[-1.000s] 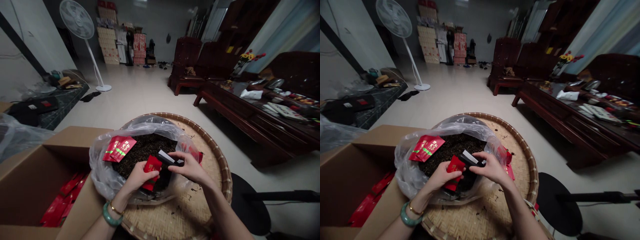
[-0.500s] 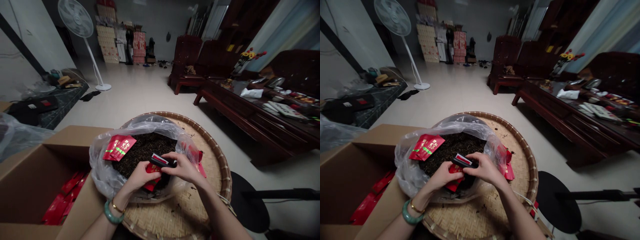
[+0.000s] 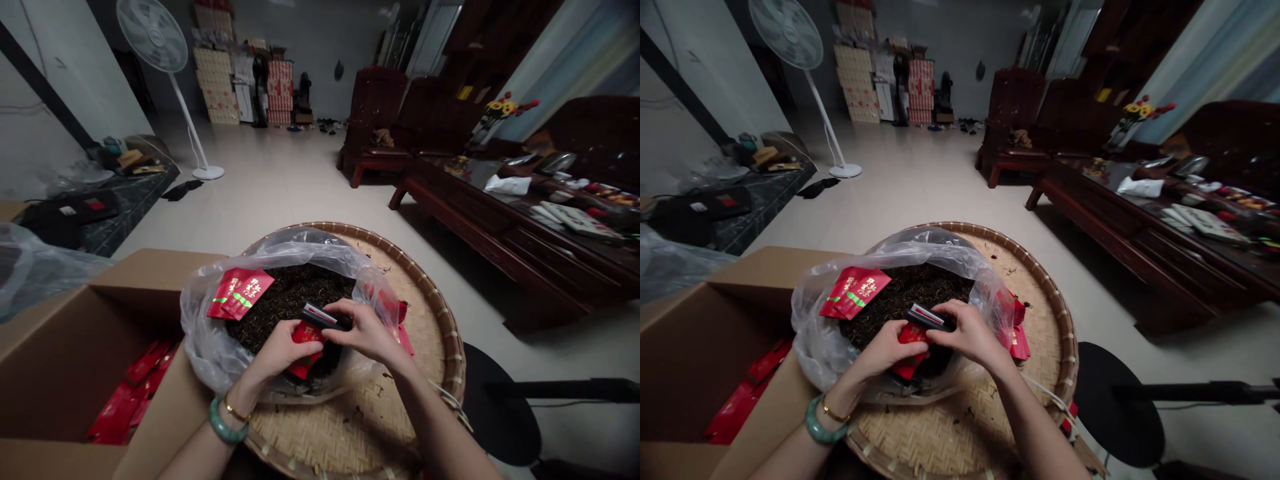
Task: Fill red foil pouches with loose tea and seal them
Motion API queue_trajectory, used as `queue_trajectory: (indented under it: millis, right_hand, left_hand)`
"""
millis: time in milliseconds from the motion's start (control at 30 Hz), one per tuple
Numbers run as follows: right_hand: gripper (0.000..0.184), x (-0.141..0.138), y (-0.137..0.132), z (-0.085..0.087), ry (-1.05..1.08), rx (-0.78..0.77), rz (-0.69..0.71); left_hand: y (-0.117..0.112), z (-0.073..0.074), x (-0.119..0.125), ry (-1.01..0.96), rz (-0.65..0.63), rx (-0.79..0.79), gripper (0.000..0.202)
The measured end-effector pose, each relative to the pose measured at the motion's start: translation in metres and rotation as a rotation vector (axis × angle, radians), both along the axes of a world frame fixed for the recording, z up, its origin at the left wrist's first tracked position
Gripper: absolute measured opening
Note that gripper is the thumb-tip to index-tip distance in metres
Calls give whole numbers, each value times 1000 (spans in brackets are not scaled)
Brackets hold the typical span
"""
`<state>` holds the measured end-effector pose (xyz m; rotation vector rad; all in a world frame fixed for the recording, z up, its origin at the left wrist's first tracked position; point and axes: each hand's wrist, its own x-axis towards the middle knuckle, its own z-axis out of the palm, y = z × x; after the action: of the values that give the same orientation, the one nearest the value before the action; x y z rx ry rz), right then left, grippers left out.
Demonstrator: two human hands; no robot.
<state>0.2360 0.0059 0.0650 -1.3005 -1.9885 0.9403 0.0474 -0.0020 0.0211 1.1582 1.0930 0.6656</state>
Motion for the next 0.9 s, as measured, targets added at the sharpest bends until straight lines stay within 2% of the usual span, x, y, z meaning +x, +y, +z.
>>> queue_trajectory:
  millis: [133, 233, 333, 467, 567, 733, 900]
  right_hand:
    - [20, 1, 1, -1, 77, -34, -27]
    - [29, 12, 3, -8, 160, -71, -146]
    - [33, 31, 6, -25, 33, -15, -266]
    - [40, 47, 6, -47, -183, 86, -321]
    - [35, 36, 1, -47, -99, 137, -336]
    - [17, -7, -8, -34, 209, 64, -184]
    - [23, -23, -15, -31, 265, 66, -161]
  left_hand:
    - [3, 1, 0, -23, 2, -34, 29]
    - [4, 0, -1, -57, 13, -54, 32]
    - [2, -1, -3, -96, 31, -73, 36]
    - [-1, -2, -2, -126, 60, -86, 39]
    - [-3, -4, 2, -139, 61, -84, 40]
    - [-6, -4, 8, -115, 49, 0, 40]
    - [-2, 5, 4, -109, 135, 148, 37]
